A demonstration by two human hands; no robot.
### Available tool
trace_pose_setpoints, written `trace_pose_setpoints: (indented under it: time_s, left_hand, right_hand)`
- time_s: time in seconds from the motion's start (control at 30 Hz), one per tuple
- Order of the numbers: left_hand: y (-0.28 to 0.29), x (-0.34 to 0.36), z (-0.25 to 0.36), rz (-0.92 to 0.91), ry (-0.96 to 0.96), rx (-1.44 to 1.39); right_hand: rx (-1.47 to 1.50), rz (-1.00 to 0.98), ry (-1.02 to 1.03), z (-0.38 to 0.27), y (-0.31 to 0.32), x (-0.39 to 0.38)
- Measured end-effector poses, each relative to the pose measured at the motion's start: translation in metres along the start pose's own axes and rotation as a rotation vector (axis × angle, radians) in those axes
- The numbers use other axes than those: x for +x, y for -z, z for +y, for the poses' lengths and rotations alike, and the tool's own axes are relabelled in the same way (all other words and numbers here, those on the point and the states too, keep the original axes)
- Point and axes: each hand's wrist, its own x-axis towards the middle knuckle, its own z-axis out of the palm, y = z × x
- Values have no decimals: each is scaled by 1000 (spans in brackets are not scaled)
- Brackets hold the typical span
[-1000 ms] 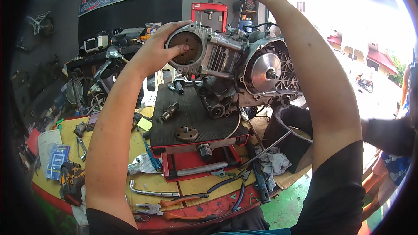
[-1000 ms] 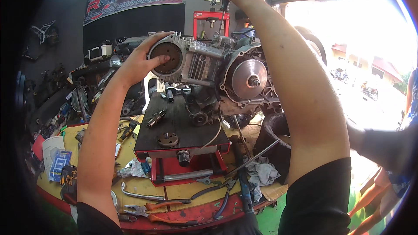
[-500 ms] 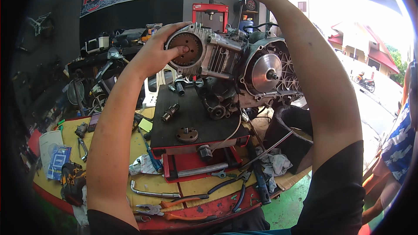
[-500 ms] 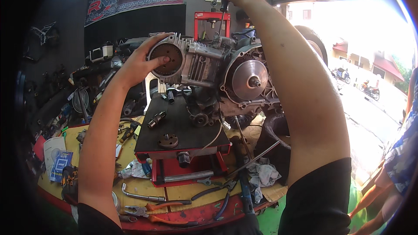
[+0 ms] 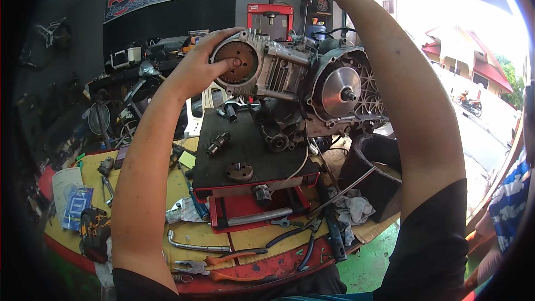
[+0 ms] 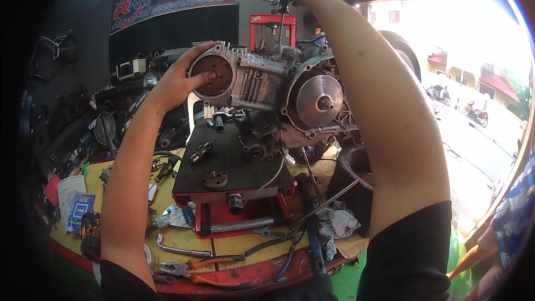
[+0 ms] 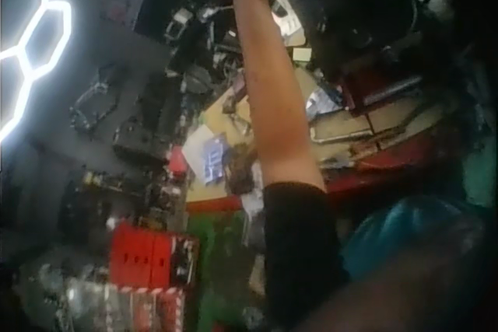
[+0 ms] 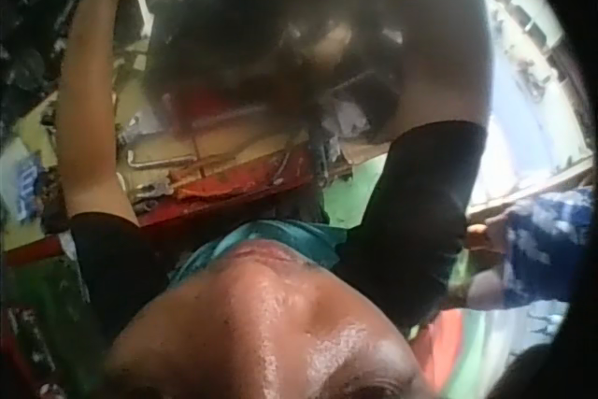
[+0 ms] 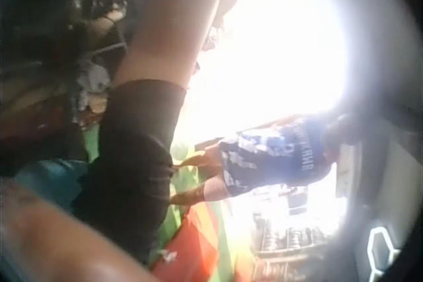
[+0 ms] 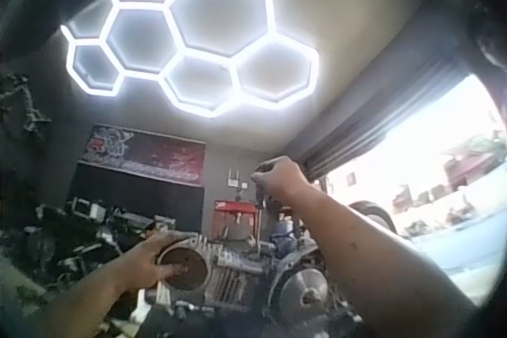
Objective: The person uses a screwdriver to manipulate components inside the cylinder head of a disassembled motorcycle engine. They repeatedly insert and turn the tool within the cylinder while holding the engine casing steady with their other hand. A second person briefly enters the frame to observe the work.
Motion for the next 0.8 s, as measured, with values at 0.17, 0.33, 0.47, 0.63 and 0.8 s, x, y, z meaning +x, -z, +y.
trace_pose_setpoints:
  time_s: [0.17,0.33,0.47,0.63,0.8]
  left_hand:
    - [0,1,0,-7,6,-24]
    - [0,-1,-1,-6,5,-54]
    - [0,0,-1,-13,-1,-66]
    - [-3,3,-2,-19,2,-82]
    - [-1,1,-1,-6,21,-82]
  right_hand:
    - [28,43,-43,0,-2,-3]
    - [54,-9,-99,-3,0,-3]
    - [-9,55,-121,5,-1,2]
    - [254,12,-268,24,-2,2]
    - [411,-131,-407,15,-9,-8]
